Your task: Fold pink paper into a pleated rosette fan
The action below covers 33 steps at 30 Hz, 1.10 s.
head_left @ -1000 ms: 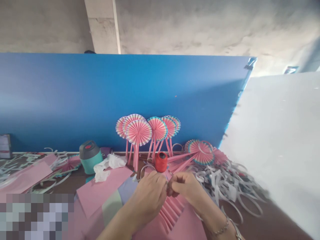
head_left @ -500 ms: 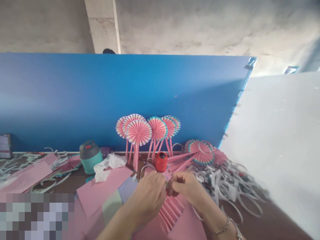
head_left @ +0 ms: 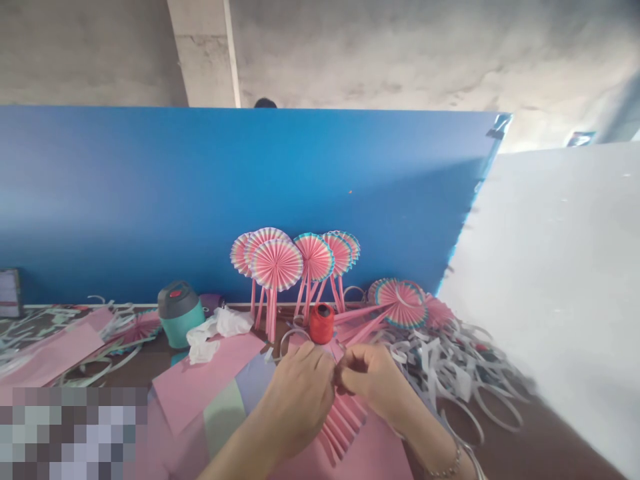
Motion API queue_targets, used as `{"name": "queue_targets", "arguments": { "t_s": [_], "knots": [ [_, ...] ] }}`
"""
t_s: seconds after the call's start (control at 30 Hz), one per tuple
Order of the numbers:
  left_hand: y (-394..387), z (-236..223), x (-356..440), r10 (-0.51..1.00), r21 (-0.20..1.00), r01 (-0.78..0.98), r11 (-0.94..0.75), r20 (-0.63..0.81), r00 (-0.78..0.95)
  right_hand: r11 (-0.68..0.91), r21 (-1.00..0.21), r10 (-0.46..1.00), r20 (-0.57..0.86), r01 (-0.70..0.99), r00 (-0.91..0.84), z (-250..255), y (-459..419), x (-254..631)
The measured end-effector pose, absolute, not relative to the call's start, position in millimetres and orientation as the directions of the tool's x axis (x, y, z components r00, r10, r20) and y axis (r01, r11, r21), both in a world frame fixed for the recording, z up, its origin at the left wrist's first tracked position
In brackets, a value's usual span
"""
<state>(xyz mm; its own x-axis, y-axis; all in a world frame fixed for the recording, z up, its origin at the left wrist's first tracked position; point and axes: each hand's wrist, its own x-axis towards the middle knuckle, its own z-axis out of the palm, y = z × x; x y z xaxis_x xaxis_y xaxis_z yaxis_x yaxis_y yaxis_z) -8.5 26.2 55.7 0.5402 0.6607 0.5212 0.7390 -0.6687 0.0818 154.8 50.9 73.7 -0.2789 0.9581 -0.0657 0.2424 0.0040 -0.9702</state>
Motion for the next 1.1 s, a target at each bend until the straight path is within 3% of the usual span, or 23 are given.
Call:
{"name": "queue_targets", "arguments": {
  "t_s": [0.13, 0.27, 0.8, 0.97, 1.1],
  "knots": [
    [27.7, 55.3, -9.6, 0.676, 0.186, 0.710, -0.680, 0.535, 0.507, -0.008, -0.976, 0.961, -0.068, 0.217, -0.269, 72.6, 51.3, 153.8],
    [28.6, 55.5, -10.9, 0.668, 0.207, 0.696, -0.688, 0.555, 0.495, -0.034, -0.984, 0.953, -0.085, 0.177, -0.291, 72.0, 53.6, 153.8],
    [32.2, 59.8, -11.8, 0.635, 0.210, 0.664, -0.718, 0.587, 0.502, -0.057, -0.992, 0.944, -0.090, 0.111, -0.319, 69.6, 55.4, 152.8],
    [33.1, 58.8, -13.0, 0.562, 0.153, 0.629, -0.763, 0.637, 0.527, -0.062, -0.991, 0.943, -0.096, 0.115, -0.319, 69.9, 55.3, 153.5],
    [33.8, 59.3, -14.8, 0.585, 0.191, 0.626, -0.756, 0.625, 0.517, -0.083, -0.990, 0.943, -0.115, 0.115, -0.312, 71.3, 55.8, 154.3]
  ]
}}
